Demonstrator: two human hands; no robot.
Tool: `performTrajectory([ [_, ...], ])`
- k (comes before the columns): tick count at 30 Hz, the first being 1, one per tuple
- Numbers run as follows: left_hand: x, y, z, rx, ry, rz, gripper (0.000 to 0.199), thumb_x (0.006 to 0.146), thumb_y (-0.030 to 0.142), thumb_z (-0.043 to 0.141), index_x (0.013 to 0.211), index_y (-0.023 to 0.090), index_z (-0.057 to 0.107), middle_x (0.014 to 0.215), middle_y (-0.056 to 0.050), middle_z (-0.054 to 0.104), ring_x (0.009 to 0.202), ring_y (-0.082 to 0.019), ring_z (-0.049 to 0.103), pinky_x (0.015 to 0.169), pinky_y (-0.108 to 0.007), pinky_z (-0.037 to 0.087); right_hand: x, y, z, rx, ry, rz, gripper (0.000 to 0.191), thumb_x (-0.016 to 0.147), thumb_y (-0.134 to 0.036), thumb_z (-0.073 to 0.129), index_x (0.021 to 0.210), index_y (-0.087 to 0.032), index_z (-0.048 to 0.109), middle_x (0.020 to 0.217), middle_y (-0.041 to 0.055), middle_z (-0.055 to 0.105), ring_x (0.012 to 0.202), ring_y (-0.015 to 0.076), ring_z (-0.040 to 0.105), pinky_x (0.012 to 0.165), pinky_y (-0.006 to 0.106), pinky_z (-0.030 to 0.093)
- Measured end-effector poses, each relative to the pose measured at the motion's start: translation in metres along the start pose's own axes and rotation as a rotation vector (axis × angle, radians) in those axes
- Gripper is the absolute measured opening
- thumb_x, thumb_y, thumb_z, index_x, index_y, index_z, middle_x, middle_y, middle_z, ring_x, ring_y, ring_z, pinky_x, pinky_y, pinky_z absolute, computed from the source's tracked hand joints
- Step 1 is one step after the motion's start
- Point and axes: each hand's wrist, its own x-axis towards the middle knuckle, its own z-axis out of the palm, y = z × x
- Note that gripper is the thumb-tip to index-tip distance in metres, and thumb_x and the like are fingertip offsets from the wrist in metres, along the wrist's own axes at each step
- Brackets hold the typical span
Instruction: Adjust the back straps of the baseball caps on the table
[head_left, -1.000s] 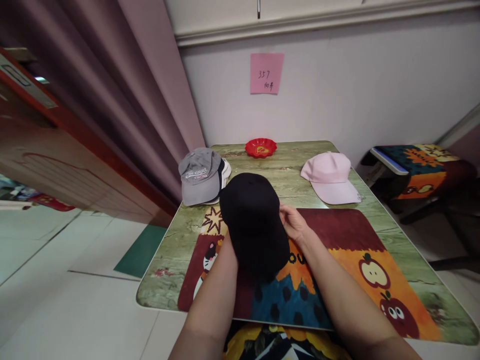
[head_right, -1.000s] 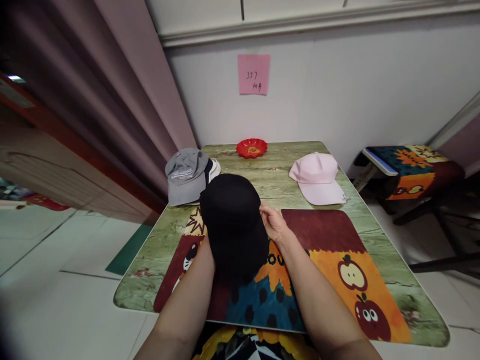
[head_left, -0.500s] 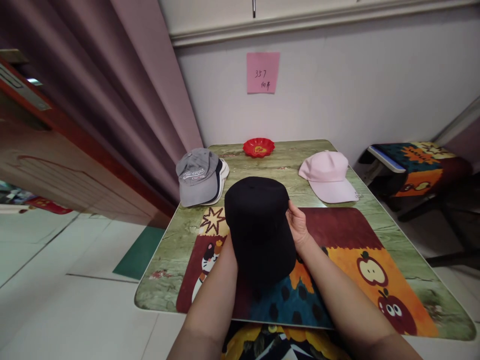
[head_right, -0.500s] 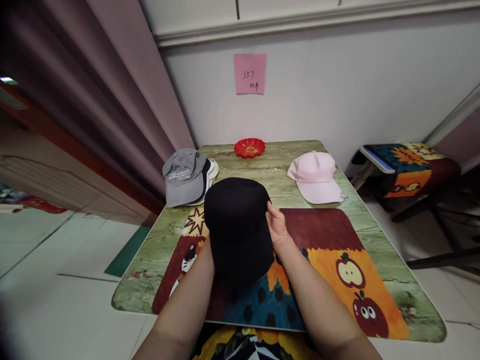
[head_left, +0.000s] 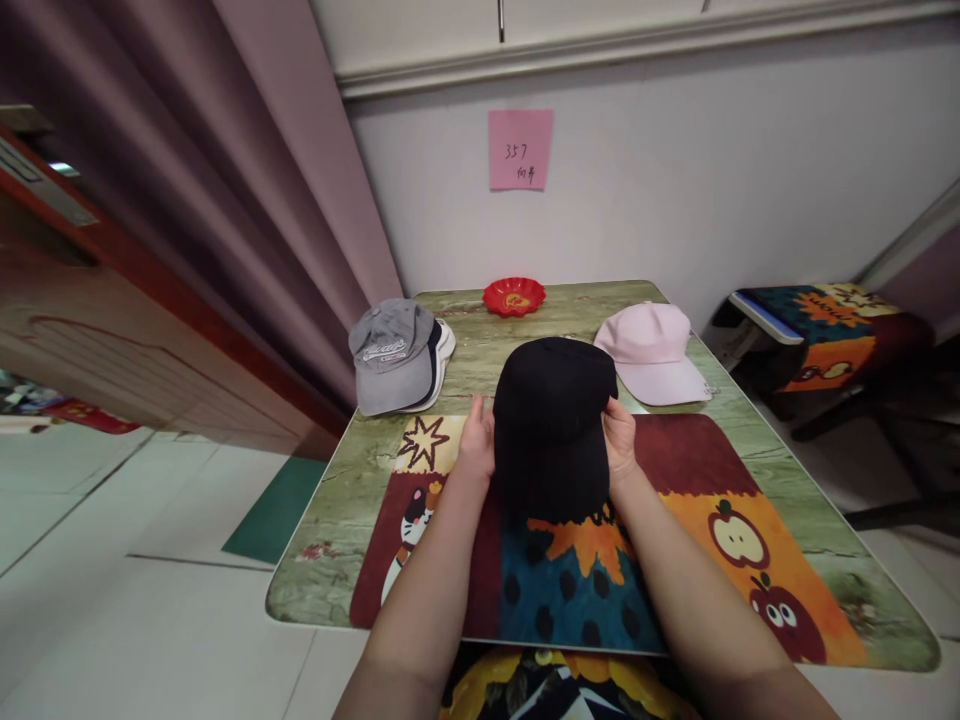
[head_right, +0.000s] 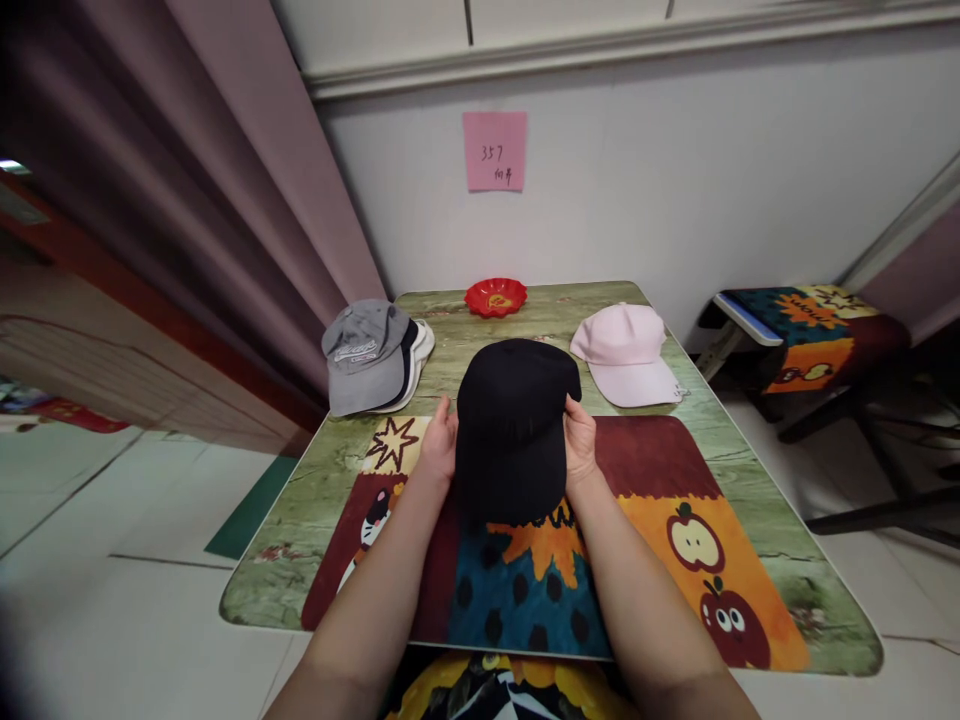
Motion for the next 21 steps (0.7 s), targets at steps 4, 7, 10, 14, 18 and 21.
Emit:
performTrajectory([
  [4, -0.001, 0.006, -0.003, -0.009, -0.007, -0.050, 0.044, 0.100, 0.036, 0.049, 0.133, 0.012, 0.065, 0.113, -0.013, 0.078, 0.113, -0.029, 0.072, 0.111, -0.047, 0.048, 0.006, -0.006, -0.003, -0.028, 0.055, 0.005, 0.030, 0.090, -0.026, 0.052, 0.108, -0.023, 0.076, 0.104, 0.0031, 0.081, 0.122, 0.0239, 0.069, 0.118, 0.051, 0.042],
  [7, 0.003, 0.006, -0.013, 0.018, 0.056, -0.067, 0.035, 0.095, 0.023, 0.055, 0.124, 0.009, 0.069, 0.105, -0.013, 0.080, 0.106, -0.028, 0.075, 0.108, -0.046, 0.052, 0.006, -0.006, -0.001, -0.021, 0.077, 0.003, 0.030, 0.091, -0.030, 0.053, 0.110, -0.024, 0.075, 0.107, 0.0038, 0.081, 0.123, 0.0244, 0.068, 0.118, 0.052, 0.042],
  [10, 0.009, 0.003, -0.020, 0.029, 0.133, -0.033, 0.031, 0.091, 0.024, 0.059, 0.115, 0.010, 0.072, 0.103, -0.013, 0.080, 0.103, -0.031, 0.076, 0.103, -0.049, 0.055, 0.003, -0.002, 0.006, -0.018, 0.055, 0.083, 0.034, 0.094, -0.041, 0.054, 0.115, -0.023, 0.074, 0.113, 0.0058, 0.079, 0.125, 0.0266, 0.067, 0.117, 0.054, 0.042],
  [14, 0.015, 0.003, -0.024, -0.011, 0.222, 0.140, 0.027, 0.087, 0.027, 0.062, 0.108, 0.013, 0.073, 0.104, -0.012, 0.080, 0.108, -0.031, 0.074, 0.103, -0.050, 0.055, -0.001, 0.009, 0.016, -0.034, 0.003, 0.190, 0.040, 0.094, -0.051, 0.058, 0.117, -0.023, 0.073, 0.116, 0.0077, 0.079, 0.125, 0.0286, 0.067, 0.115, 0.055, 0.044],
  [18, 0.017, 0.011, -0.025, -0.052, 0.284, 0.365, 0.024, 0.089, 0.028, 0.061, 0.104, 0.015, 0.074, 0.104, -0.009, 0.080, 0.114, -0.027, 0.072, 0.106, -0.043, 0.053, -0.007, 0.025, 0.022, -0.039, 0.026, 0.176, 0.032, 0.091, -0.043, 0.067, 0.110, -0.020, 0.076, 0.109, 0.0066, 0.080, 0.117, 0.0254, 0.071, 0.114, 0.044, 0.048],
  [21, 0.020, 0.017, -0.025, -0.058, 0.324, 0.459, 0.022, 0.089, 0.027, 0.060, 0.103, 0.016, 0.074, 0.102, -0.007, 0.080, 0.110, -0.024, 0.072, 0.104, -0.039, 0.053, -0.013, 0.037, 0.025, -0.084, 0.120, 0.082, 0.027, 0.083, -0.025, 0.076, 0.110, -0.020, 0.076, 0.108, 0.0044, 0.081, 0.105, 0.0220, 0.075, 0.107, 0.037, 0.053],
])
